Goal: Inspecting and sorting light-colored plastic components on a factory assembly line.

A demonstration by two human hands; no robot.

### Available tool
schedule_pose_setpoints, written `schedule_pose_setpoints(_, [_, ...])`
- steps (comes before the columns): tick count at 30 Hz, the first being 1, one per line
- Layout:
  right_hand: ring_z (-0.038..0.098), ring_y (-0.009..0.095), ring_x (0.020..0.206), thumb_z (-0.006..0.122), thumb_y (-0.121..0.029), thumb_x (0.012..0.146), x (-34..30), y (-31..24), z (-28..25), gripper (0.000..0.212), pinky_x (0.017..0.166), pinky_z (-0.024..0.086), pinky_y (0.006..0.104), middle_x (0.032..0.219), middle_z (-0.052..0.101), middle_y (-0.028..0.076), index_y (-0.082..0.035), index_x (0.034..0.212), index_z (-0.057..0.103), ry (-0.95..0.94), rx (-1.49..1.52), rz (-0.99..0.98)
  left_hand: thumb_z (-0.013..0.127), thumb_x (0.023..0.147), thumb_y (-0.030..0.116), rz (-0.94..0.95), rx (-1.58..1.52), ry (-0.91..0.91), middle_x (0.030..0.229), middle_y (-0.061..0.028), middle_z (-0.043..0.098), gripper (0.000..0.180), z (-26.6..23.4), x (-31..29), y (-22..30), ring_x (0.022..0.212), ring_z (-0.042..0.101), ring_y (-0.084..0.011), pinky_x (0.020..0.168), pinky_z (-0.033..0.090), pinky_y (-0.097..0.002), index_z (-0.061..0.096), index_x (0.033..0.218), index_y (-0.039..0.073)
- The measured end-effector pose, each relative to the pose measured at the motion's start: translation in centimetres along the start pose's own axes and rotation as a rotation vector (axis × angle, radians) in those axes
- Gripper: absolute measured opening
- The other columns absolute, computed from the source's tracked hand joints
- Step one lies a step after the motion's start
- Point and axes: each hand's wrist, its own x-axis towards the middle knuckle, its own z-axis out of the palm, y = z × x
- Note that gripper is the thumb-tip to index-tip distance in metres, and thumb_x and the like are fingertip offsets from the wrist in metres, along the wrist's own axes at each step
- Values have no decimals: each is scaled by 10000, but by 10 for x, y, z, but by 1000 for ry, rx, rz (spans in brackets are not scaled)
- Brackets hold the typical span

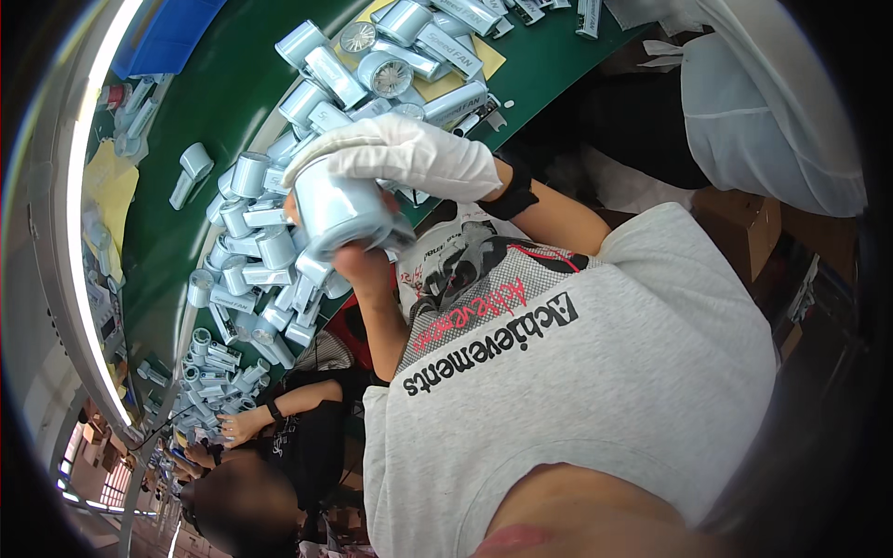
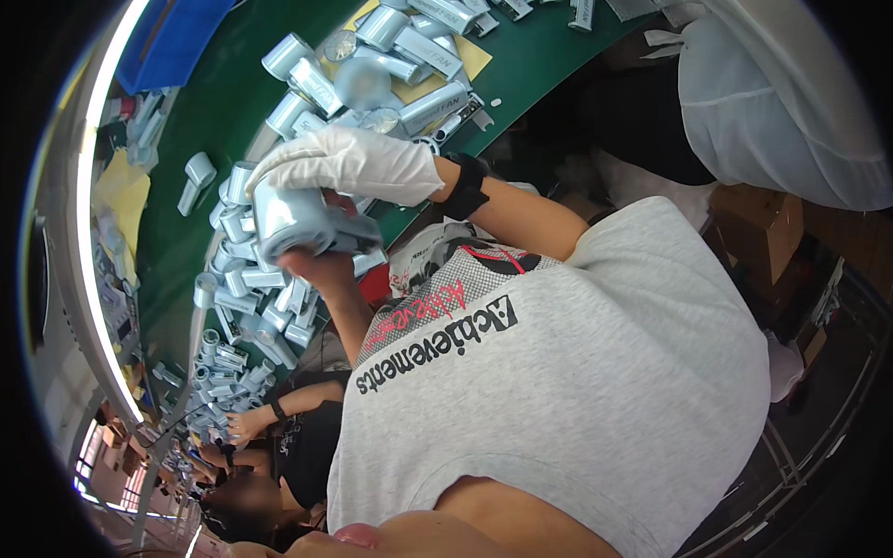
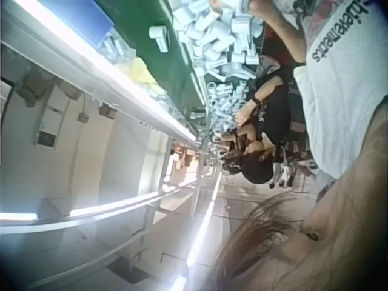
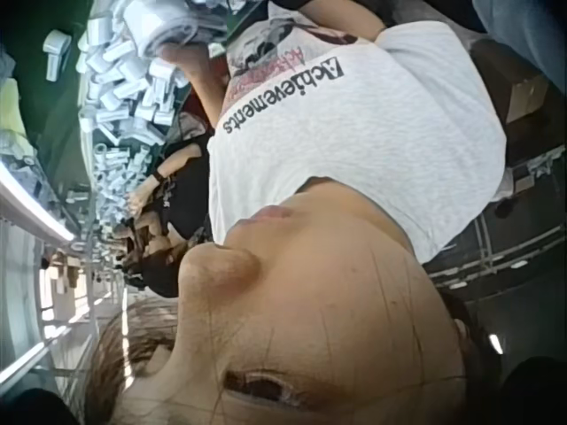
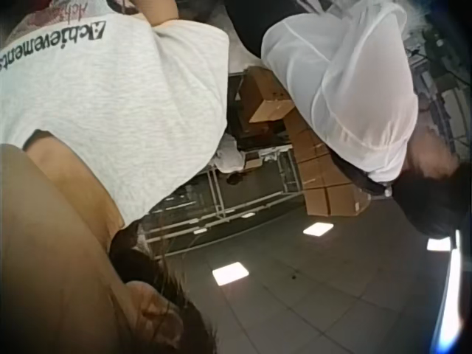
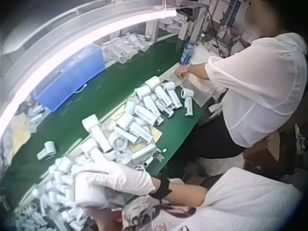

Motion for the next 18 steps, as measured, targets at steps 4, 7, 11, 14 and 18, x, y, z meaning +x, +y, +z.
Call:
schedule_pose_setpoints(4, [488, 186, 1054, 525, -367, 868, -6, -7, 5, 282, 846, 433, 330, 1132, 551, 95, -178, 1036, 649, 50, 182, 19, 386, 825, 653, -304, -506, -415, 1002, -117, 551, 704, 31, 16, 38, 901, 576, -247, 753, 495, -346, 430, 1206, 63])
schedule_pose_setpoints(7, [323, 279, 1236, 524, -376, 859, -1, 20, 1, 272, 1026, 230, 442, 1236, 486, 156, -174, 939, 687, 96, -491, -564, 317, 920, 509, -375, -312, 320, 1051, -139, 552, 544, 41, 29, 33, 953, 567, -265, 802, 490, -369, 431, 1209, 63])
schedule_pose_setpoints(11, [102, 333, 1345, 593, -348, 801, -31, 16, -7, 242, 1070, 17, 473, 1429, 230, 191, -145, 856, 713, -166, -140, -409, 258, 923, 508, -461, -297, 237, 967, -115, 600, 573, 38, 46, 28, 850, 589, -227, 758, 497, -348, 486, 1181, 51])
schedule_pose_setpoints(14, [178, 304, 1338, 631, -120, 726, -43, 10, 18, 415, 1066, 163, 425, 1437, 208, 197, -88, 1135, 568, 25, -68, -317, 246, 916, 532, -292, -330, 107, 997, -125, 588, 623, 53, 49, 27, 912, 578, -232, 791, 485, -351, 465, 1184, 13])
schedule_pose_setpoints(18, [400, 268, 1232, 539, 79, 666, -32, 24, 16, 683, 972, 371, 352, 1393, 324, 162, -33, 1313, 348, 276, -476, -383, 255, 879, 627, -39, -359, 204, 1022, -155, 585, 713, 53, 58, 16, 980, 559, -258, 818, 474, -368, 466, 1172, 12])
